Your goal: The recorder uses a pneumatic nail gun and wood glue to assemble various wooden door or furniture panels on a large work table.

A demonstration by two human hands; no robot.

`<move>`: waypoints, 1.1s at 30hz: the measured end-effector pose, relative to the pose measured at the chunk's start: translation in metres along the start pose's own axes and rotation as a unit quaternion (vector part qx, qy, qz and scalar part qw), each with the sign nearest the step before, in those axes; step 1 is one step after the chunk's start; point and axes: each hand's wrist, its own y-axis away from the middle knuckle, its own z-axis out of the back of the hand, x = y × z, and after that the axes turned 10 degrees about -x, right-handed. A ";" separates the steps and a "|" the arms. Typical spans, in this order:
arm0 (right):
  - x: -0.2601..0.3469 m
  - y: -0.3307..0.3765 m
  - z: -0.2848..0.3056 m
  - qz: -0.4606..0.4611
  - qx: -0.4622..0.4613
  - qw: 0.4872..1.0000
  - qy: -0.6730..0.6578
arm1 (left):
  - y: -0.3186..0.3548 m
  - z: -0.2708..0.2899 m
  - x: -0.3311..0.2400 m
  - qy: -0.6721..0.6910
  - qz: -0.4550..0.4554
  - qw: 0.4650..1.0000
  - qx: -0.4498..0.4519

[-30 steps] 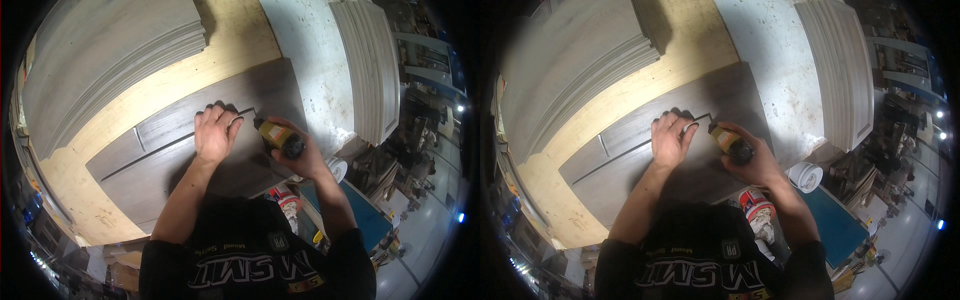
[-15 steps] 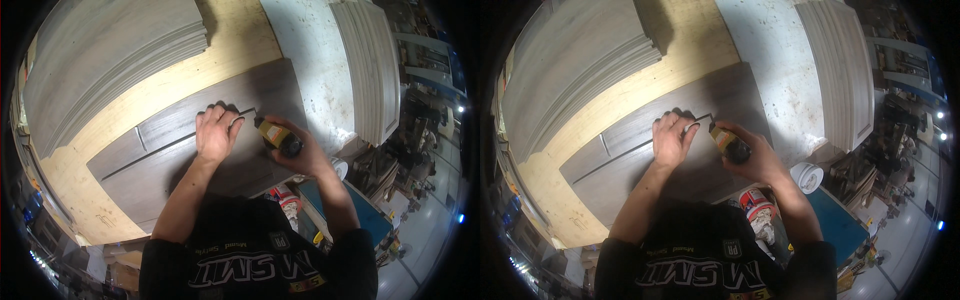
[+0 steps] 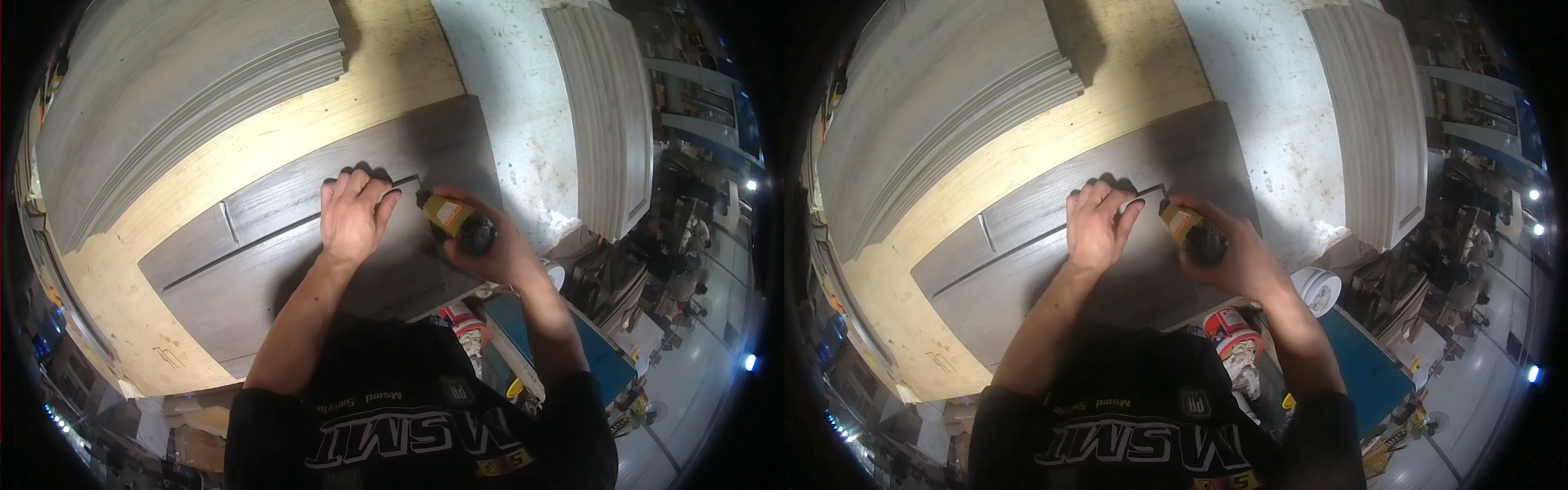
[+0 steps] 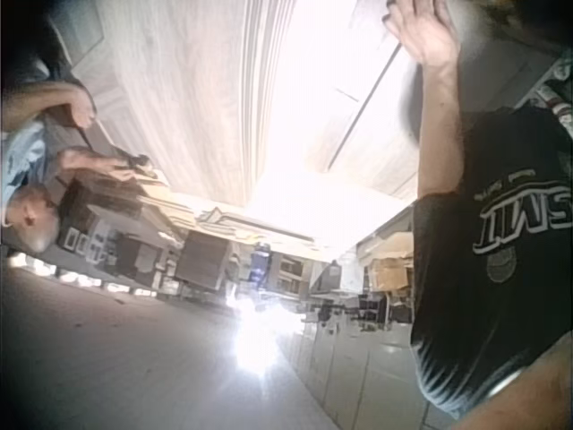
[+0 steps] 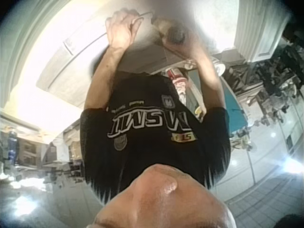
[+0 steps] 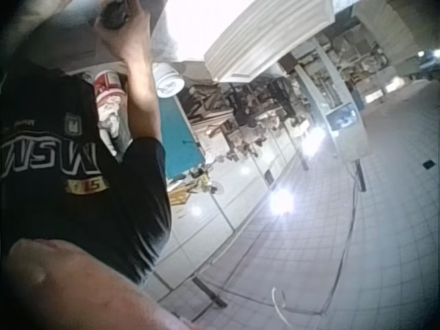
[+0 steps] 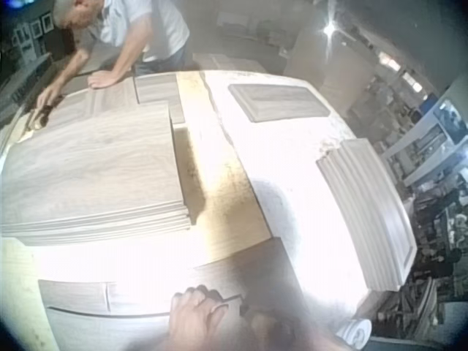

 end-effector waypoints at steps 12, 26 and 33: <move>0.005 -0.014 -0.010 0.001 0.013 1.000 0.003 | 0.004 0.011 0.008 -0.006 0.004 1.000 0.001; 0.015 0.013 0.004 -0.121 -0.005 0.988 -0.095 | 0.008 0.011 0.006 -0.015 -0.005 1.000 0.012; -0.024 0.138 0.006 -0.134 -0.132 0.940 -0.283 | 0.069 -0.008 -0.020 -0.109 -0.135 0.985 0.020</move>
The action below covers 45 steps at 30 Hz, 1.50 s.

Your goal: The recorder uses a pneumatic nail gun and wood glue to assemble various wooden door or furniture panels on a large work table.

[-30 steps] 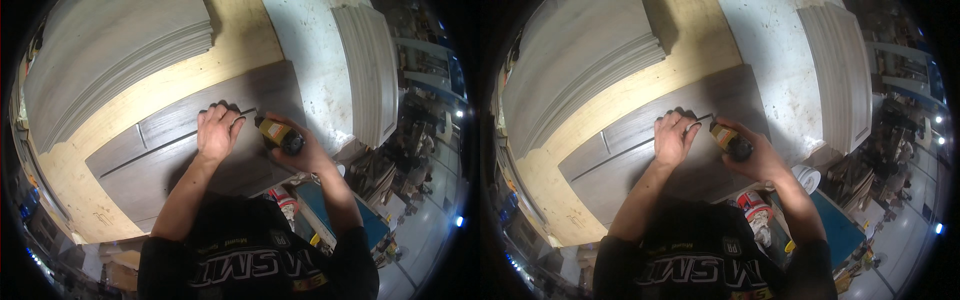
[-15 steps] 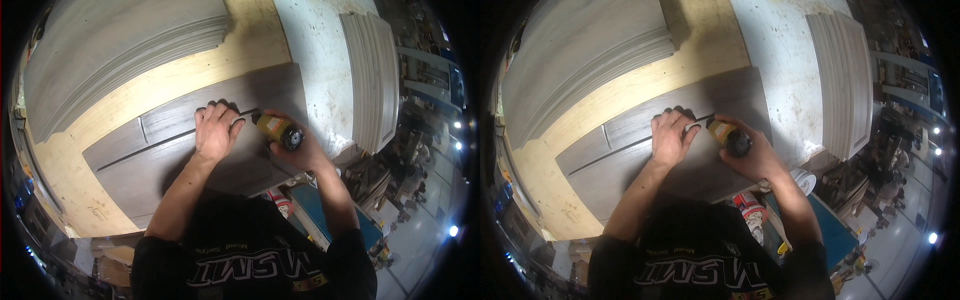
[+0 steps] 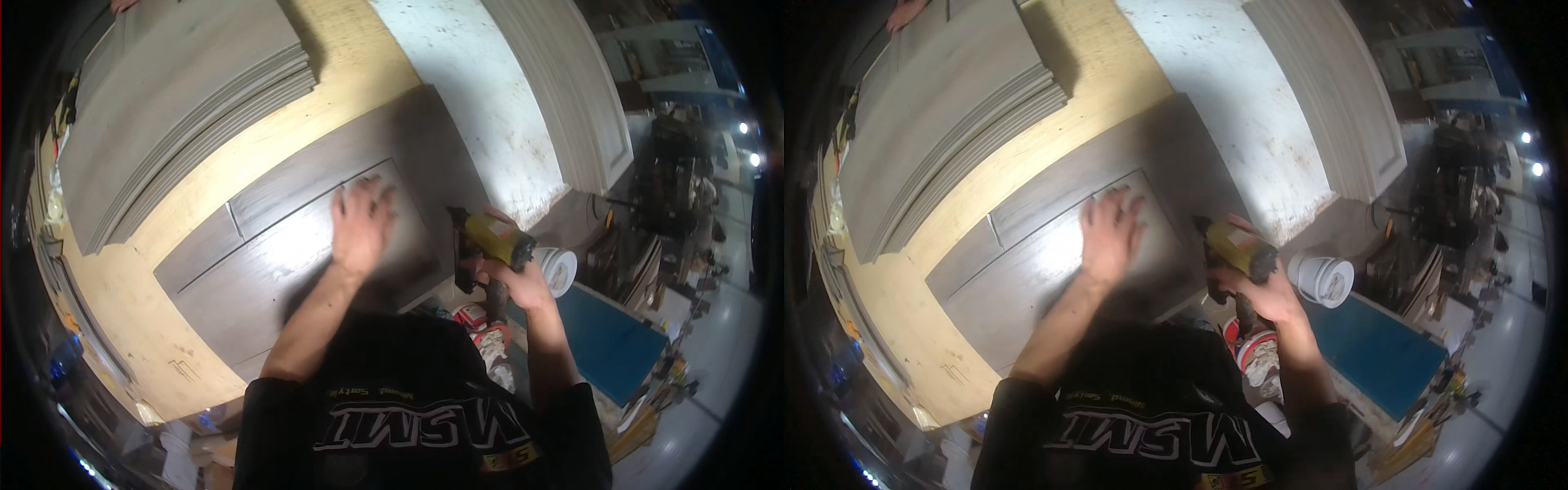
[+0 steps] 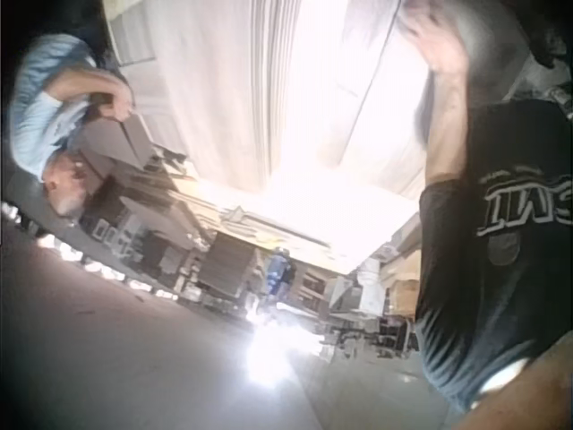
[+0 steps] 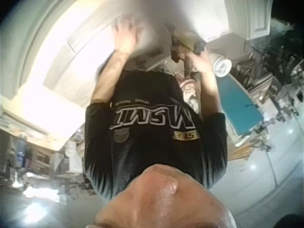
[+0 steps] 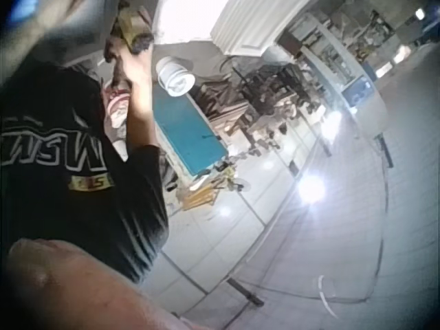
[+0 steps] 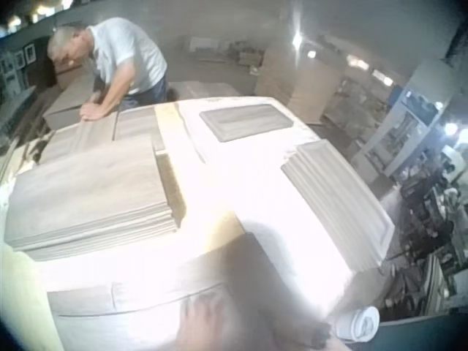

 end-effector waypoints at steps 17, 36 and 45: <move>-0.083 0.046 0.045 0.013 0.091 0.995 0.040 | 0.107 -0.017 -0.064 -0.052 -0.104 0.991 0.061; -0.078 0.000 0.019 0.040 0.112 0.986 0.116 | 0.106 -0.009 -0.070 -0.004 -0.036 0.999 -0.004; -0.075 0.009 0.019 0.030 0.090 0.991 0.095 | 0.109 -0.011 -0.069 -0.004 -0.032 0.999 0.004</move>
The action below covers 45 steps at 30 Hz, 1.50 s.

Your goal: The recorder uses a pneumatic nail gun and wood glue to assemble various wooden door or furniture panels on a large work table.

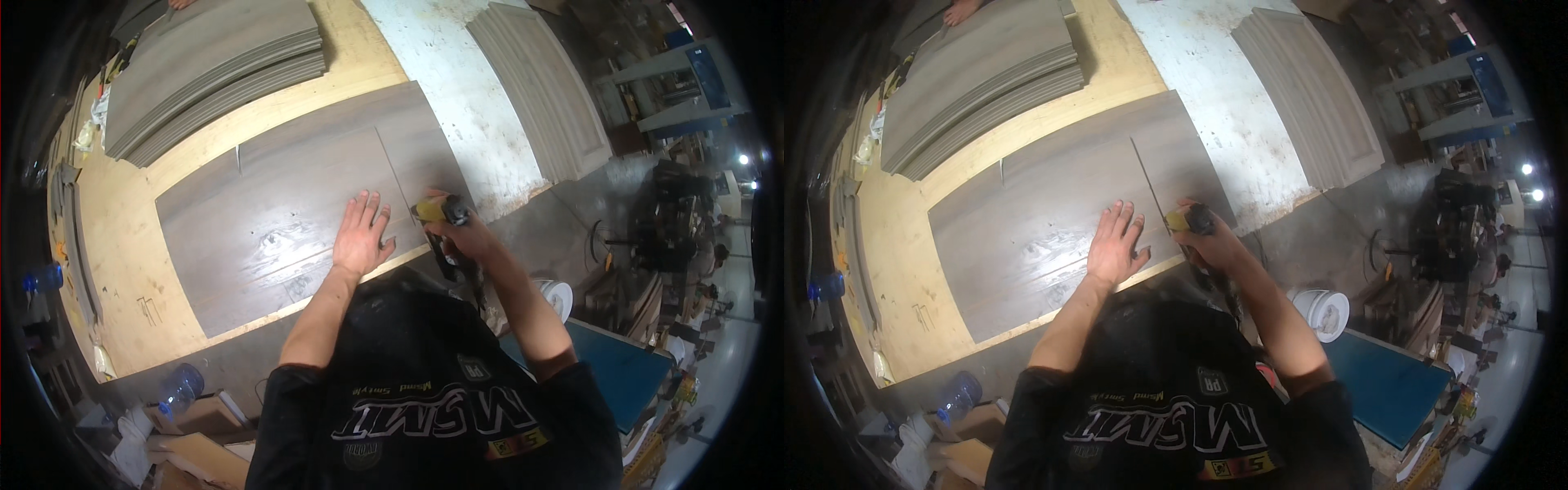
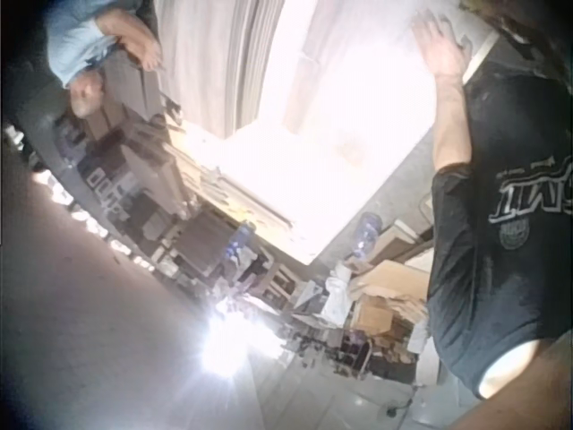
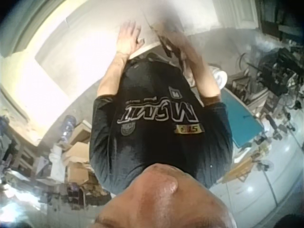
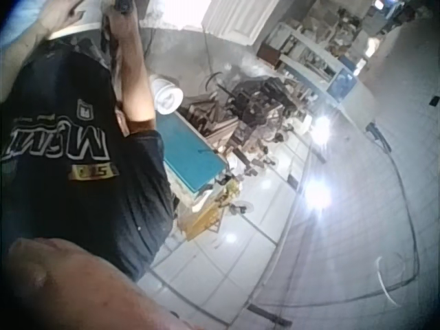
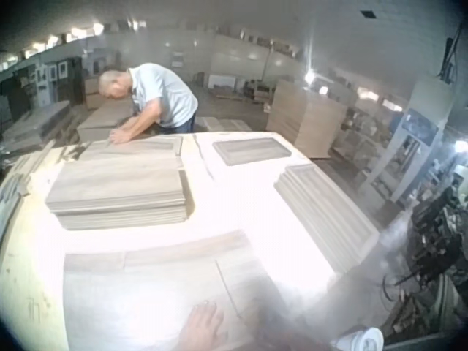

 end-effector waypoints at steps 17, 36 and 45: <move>-0.014 0.022 -0.016 -0.011 0.006 1.000 -0.002 | 0.001 0.001 -0.001 -0.024 0.028 0.999 0.024; -0.087 0.083 0.021 0.071 -0.091 0.992 -0.060 | -0.003 -0.014 -0.010 -0.050 -0.115 0.992 0.033; -0.109 0.119 0.021 0.053 -0.103 0.993 0.011 | 0.022 0.027 -0.002 -0.058 -0.080 0.995 0.032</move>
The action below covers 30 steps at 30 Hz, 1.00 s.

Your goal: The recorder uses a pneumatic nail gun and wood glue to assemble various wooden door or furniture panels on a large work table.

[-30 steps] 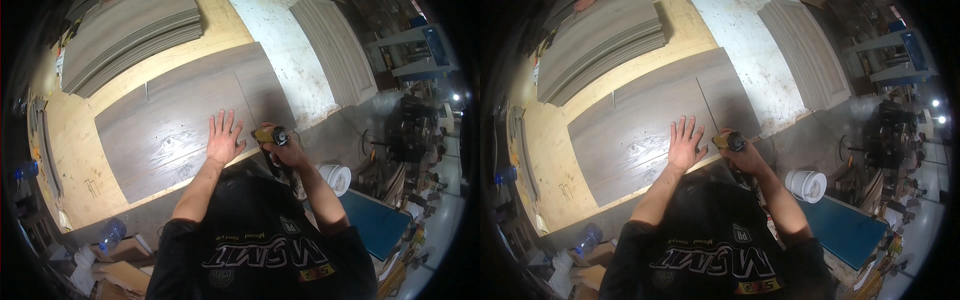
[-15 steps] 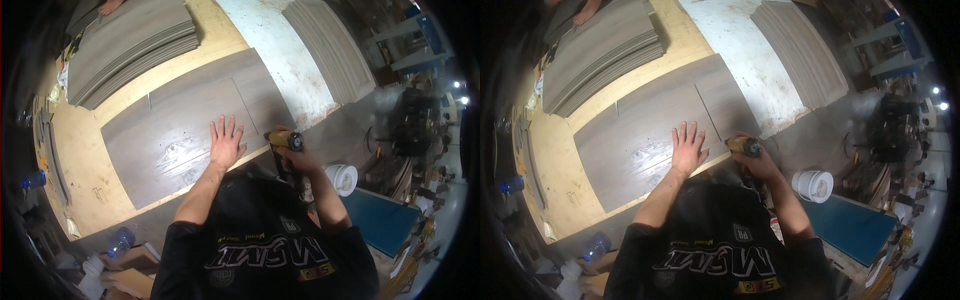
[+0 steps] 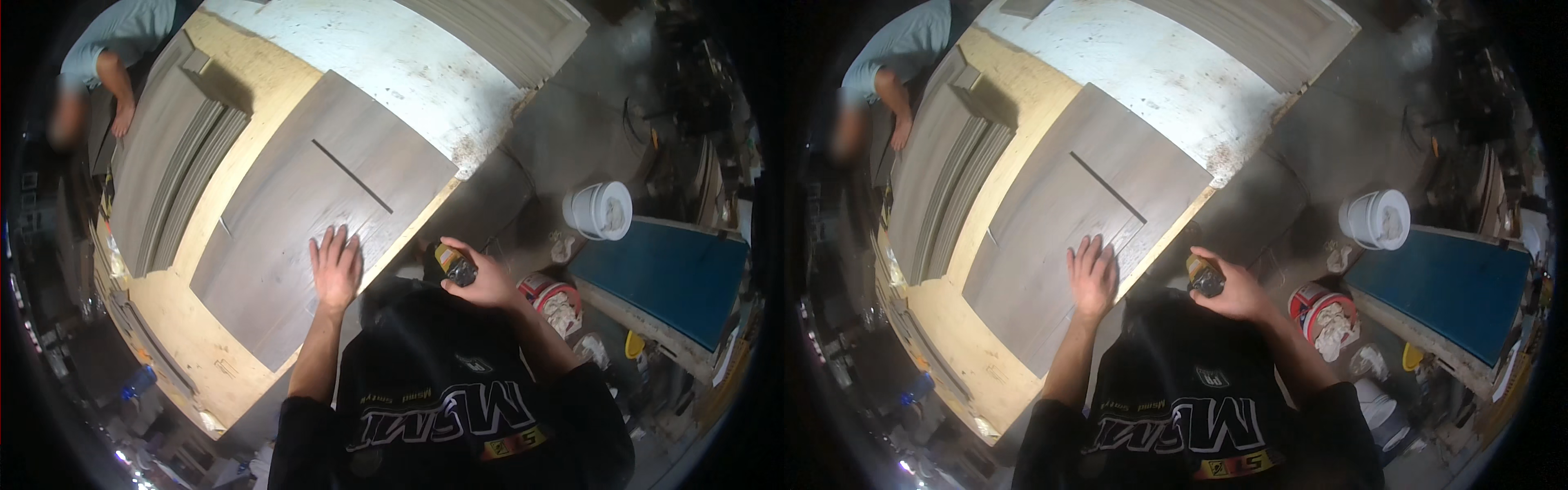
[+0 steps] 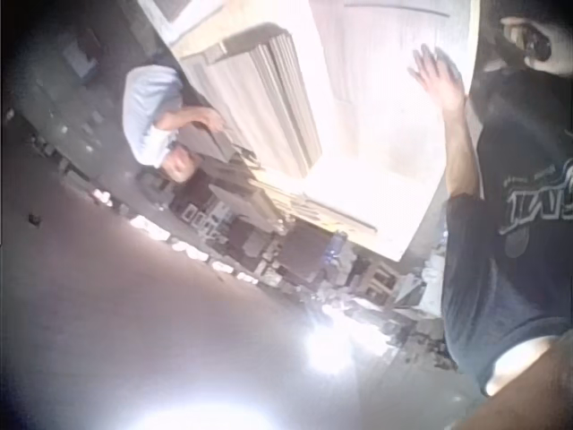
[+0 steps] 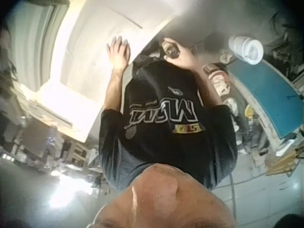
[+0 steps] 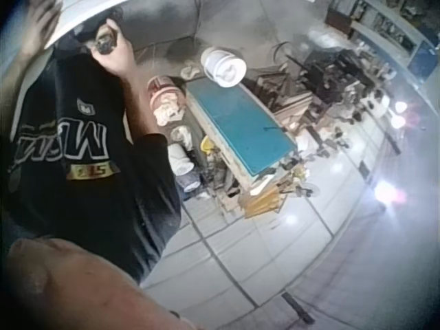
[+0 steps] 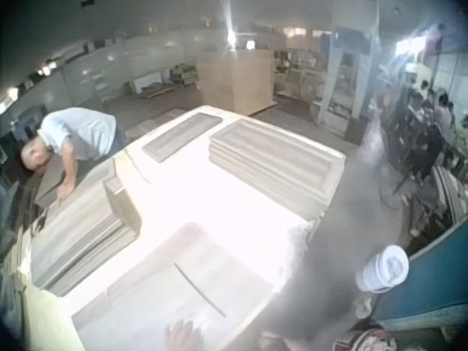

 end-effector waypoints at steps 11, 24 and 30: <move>-0.003 0.001 -0.024 -0.024 0.160 0.987 0.011 | 0.145 0.078 0.059 -0.144 0.227 0.962 -0.040; 0.087 0.007 -0.159 0.179 0.300 0.926 0.144 | 0.284 0.151 0.131 -0.076 0.423 0.876 -0.220; 0.148 0.030 -0.293 0.104 0.350 0.901 0.234 | 0.319 0.154 0.161 0.008 0.355 0.893 -0.276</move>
